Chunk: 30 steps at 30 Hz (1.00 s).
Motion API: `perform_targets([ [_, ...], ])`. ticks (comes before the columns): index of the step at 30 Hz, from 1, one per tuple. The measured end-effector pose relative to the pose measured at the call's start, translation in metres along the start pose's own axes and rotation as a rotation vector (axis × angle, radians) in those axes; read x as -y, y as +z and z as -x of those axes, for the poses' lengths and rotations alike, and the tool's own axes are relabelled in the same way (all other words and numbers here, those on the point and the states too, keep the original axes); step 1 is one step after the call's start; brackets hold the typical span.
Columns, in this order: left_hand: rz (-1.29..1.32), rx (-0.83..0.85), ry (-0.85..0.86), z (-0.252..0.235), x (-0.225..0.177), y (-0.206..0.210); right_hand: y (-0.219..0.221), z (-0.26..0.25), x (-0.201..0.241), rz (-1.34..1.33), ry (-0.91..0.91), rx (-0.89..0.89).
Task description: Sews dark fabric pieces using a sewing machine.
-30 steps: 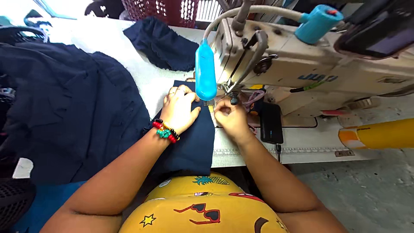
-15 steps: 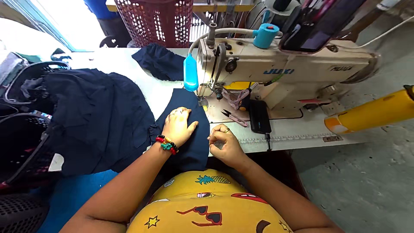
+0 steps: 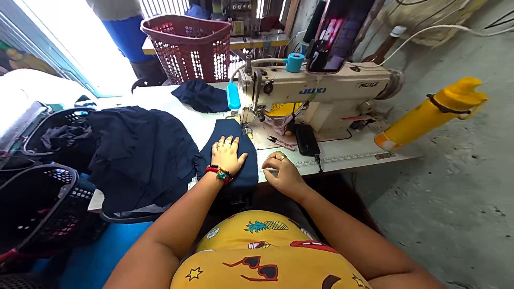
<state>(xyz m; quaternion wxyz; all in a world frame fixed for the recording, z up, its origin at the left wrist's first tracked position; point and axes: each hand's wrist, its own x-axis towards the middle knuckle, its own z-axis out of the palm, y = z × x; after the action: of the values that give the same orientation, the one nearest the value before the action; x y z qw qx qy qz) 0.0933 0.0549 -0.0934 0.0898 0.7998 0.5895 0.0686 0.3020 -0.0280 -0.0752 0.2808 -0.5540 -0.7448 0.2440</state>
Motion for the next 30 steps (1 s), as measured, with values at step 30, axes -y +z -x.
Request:
perform_targets([
  [30, -0.050, 0.154, 0.217, -0.019, 0.034, -0.005, -0.130, -0.011, -0.207, 0.647, 0.261, -0.600],
])
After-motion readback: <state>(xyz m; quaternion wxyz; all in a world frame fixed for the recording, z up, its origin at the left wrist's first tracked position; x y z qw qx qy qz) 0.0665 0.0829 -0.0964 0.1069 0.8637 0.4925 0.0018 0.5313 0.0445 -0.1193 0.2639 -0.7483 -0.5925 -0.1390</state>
